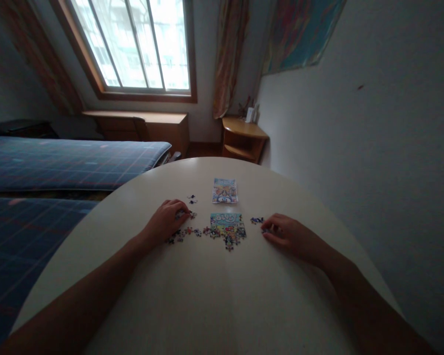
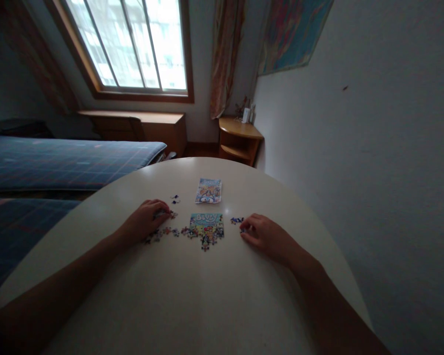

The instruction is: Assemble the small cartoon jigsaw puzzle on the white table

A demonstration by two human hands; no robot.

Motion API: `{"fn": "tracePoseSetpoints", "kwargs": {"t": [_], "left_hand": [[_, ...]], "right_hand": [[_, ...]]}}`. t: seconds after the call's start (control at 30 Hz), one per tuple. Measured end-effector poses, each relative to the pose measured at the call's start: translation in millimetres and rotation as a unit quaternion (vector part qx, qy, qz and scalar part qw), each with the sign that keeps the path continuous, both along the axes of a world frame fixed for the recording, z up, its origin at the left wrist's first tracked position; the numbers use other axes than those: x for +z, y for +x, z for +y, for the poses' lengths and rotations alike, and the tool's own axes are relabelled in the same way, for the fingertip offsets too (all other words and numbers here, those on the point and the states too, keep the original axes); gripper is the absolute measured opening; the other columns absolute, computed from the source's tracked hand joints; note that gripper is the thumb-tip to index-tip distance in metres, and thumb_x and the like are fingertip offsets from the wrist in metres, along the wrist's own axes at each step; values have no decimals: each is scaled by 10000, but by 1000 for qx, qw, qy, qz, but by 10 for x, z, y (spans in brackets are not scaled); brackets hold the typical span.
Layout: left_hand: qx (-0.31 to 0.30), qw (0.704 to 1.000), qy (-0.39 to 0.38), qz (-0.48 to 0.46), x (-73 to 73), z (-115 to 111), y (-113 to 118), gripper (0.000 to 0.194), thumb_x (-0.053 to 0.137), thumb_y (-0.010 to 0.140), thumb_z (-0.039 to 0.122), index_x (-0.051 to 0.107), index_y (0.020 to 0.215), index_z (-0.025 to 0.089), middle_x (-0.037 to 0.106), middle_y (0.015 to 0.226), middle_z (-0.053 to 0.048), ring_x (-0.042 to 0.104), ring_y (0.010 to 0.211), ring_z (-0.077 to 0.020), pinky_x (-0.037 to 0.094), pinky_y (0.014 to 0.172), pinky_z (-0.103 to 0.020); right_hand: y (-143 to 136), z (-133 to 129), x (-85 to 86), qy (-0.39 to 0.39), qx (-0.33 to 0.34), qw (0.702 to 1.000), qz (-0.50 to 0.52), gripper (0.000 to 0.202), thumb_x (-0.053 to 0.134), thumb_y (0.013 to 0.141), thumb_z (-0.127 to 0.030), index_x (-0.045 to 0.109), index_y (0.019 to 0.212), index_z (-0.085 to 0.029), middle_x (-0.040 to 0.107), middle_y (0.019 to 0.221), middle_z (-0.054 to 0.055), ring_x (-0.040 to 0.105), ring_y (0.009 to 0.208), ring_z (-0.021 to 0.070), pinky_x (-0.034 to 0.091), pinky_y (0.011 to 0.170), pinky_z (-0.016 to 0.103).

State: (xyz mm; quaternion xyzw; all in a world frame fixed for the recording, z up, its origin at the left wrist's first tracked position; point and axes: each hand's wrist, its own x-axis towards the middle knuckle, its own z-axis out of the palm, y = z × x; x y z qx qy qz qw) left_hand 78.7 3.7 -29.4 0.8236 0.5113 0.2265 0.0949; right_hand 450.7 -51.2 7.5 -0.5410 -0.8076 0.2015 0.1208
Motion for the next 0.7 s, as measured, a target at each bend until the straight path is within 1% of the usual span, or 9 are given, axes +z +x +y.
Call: {"fn": "tracePoseSetpoints", "kwargs": {"t": [0.17,0.27,0.37,0.47,0.57,0.7], "left_hand": [[9,1000,-20,1,28,-2,-34,254,533,890,372,657,1029,198,690,1060,-90,594,1048,-266,457,961,-400],[36,999,-36,6,51,-3,-121,309,553,860,372,645,1093,190,678,1080,-95,626,988,-253,481,916,-374],[69,997,-43,14,73,-8,-228,334,552,850,379,644,1102,181,672,1081,-102,629,993,-262,472,925,-382],[86,995,-48,23,98,-23,-317,361,569,836,412,651,1097,178,680,1070,-106,621,1018,-276,455,945,-394],[91,993,-63,29,147,-55,-379,378,571,831,436,657,1100,186,698,1034,-92,643,949,-253,478,890,-364],[87,991,-98,39,232,-103,-438,377,544,828,420,666,1096,184,697,1059,-91,657,870,-225,497,816,-330]], "right_hand": [[-4,-18,16,4,-2,1000,-2,193,560,874,-306,678,976,-192,656,973,92,612,787,190,495,744,326],[14,-8,1,0,0,1000,1,203,558,877,-322,678,978,-194,657,972,91,609,782,188,495,739,321],[24,3,-8,-1,2,1000,-1,214,555,882,-336,679,982,-193,654,976,92,609,789,190,490,738,317],[20,6,-6,-4,-2,1000,-1,221,553,880,-341,679,982,-192,652,979,94,614,798,197,487,744,323],[19,5,-7,-3,0,1000,2,229,552,876,-345,681,980,-188,650,971,94,617,798,202,488,749,336],[33,15,-23,-4,1,1000,2,226,555,870,-347,681,976,-192,656,966,96,617,808,208,495,754,342]]}}
